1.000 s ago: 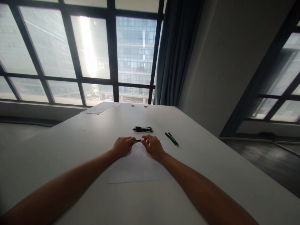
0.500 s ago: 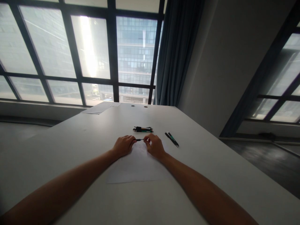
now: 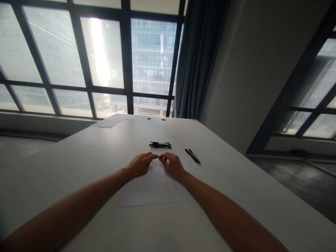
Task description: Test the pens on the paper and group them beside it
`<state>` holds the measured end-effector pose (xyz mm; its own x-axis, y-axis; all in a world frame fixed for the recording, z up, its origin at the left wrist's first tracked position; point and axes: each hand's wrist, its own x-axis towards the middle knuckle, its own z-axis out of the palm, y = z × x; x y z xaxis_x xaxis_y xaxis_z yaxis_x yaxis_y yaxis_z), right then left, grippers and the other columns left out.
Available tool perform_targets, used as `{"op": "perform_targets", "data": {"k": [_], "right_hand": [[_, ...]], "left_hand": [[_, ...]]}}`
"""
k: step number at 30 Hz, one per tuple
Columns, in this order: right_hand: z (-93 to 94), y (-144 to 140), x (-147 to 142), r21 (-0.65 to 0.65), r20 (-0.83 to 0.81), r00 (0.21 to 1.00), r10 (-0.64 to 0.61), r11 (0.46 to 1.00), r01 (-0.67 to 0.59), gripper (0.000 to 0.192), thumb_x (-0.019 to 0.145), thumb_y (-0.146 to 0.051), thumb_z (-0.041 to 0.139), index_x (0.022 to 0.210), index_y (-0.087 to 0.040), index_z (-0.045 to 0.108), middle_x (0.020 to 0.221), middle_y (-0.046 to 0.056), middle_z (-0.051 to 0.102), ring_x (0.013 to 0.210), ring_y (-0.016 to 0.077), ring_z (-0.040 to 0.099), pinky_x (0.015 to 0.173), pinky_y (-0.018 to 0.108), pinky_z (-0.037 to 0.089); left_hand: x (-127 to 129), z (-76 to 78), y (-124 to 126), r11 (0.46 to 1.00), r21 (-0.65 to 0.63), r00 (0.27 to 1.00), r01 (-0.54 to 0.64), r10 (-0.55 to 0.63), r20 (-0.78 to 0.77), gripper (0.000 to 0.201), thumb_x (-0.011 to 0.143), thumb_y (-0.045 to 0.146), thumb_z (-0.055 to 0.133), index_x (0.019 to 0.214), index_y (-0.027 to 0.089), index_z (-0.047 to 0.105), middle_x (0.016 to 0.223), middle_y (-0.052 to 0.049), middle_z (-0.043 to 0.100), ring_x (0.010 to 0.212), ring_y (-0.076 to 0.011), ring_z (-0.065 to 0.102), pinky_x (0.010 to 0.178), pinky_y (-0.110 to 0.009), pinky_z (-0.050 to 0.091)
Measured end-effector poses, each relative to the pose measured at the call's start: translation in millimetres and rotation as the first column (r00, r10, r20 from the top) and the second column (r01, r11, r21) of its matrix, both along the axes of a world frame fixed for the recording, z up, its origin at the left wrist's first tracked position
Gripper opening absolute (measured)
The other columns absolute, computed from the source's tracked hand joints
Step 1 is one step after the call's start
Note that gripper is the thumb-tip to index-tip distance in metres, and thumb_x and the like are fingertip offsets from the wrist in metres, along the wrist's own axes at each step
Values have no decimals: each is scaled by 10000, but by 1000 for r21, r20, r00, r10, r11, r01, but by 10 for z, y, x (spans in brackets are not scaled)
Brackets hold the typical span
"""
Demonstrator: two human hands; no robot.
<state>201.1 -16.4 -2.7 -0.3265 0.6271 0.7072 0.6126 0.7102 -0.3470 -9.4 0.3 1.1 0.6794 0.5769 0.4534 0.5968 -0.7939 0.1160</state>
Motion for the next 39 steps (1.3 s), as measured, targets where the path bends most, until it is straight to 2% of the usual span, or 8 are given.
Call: {"op": "perform_targets", "data": {"k": [3,6,10,15,22,29,33,39], "right_hand": [[2,-6,-6,5,7,1000,21,1000,-21,88,876,-257,578,889,-200,644,802,40,692,690,170,628,686,313,492],[-3,-10,-11,8,32,999,33,999,-33,75,870,-249,587,880,-199,641,797,36,689,679,162,628,688,306,491],[-12,-15,-13,-27,56,997,53,998,-52,68,860,-235,596,873,-194,648,805,38,695,670,154,630,680,291,495],[-8,-15,-12,-43,42,998,44,998,-42,52,837,-212,602,853,-196,649,792,37,692,666,158,623,678,297,495],[6,-7,-10,-22,-18,997,-74,997,74,43,809,-184,583,839,-194,612,784,31,666,635,154,604,633,293,483],[-2,-22,-20,-27,43,997,63,998,-62,119,852,-162,553,910,-185,655,839,54,694,703,165,631,689,303,501],[-12,-18,-25,-41,56,995,83,996,-81,126,882,-214,569,943,-186,675,850,56,710,727,170,644,706,302,498],[-2,-21,-36,-30,54,996,76,997,-74,155,908,-290,566,931,-189,681,823,54,709,712,165,645,689,290,487]], "left_hand": [[-1,7,-9,1000,20,1000,19,-19,-2,369,892,143,416,1231,243,522,1077,-62,629,999,-200,608,891,-336,487],[1,17,-16,999,42,1000,-5,5,-15,260,956,279,403,1165,237,551,1042,-62,636,966,-201,613,872,-340,483],[2,11,-4,997,58,998,-44,46,-37,303,987,423,358,1084,243,581,998,-45,648,907,-187,625,807,-308,477],[7,2,1,991,91,994,-97,102,-49,292,993,387,344,1018,234,592,944,-35,649,845,-176,628,736,-280,463],[15,35,-45,986,67,988,-151,153,-23,184,928,299,440,1008,202,574,922,-40,677,807,-187,639,702,-289,460],[-8,-18,-6,994,59,995,-93,91,30,324,913,489,497,1051,206,576,962,-47,699,866,-211,660,748,-314,484],[-13,-35,19,996,93,999,-8,5,34,287,946,449,468,1057,214,590,989,-39,708,907,-207,667,772,-312,487],[-12,-64,57,988,153,999,-2,-6,50,204,953,338,476,1041,207,605,966,-30,716,858,-199,677,737,-305,485]]}}
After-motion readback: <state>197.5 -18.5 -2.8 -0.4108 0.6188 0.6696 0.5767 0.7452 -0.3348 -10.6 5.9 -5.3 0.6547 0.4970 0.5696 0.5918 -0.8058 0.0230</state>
